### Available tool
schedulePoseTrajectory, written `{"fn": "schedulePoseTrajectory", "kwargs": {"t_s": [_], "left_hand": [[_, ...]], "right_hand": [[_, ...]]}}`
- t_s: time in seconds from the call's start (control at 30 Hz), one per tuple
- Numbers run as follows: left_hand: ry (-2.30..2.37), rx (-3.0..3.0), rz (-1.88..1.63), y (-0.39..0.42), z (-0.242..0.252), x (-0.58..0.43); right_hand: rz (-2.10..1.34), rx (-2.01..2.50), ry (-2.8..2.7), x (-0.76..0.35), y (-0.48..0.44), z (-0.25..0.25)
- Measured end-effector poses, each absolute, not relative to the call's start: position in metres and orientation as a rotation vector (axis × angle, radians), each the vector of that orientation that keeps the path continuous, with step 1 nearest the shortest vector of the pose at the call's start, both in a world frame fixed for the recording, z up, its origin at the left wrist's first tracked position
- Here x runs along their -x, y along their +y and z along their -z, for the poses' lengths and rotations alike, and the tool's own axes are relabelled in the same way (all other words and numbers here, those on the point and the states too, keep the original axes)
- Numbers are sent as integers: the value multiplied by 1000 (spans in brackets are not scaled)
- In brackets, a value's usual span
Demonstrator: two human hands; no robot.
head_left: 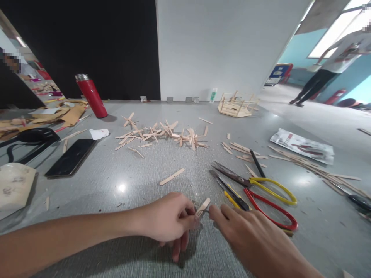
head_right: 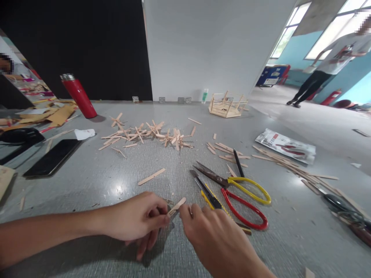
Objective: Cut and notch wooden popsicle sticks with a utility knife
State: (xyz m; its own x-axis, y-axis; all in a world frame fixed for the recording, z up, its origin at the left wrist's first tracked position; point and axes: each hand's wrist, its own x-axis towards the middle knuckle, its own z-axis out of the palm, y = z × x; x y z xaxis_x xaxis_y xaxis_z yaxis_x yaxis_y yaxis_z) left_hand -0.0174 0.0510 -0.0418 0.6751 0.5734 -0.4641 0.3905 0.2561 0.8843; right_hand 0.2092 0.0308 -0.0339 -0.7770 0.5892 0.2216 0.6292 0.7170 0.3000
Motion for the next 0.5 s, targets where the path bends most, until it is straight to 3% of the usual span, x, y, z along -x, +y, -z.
{"fn": "schedulePoseTrajectory", "kwargs": {"t_s": [0.33,0.5], "left_hand": [[949,-1436,-290,42,48,14],[955,-1392,-234,47,46,15]], "right_hand": [[422,1145,-2749,-203,20,40],[426,1341,-2526,-228,38,17]]}}
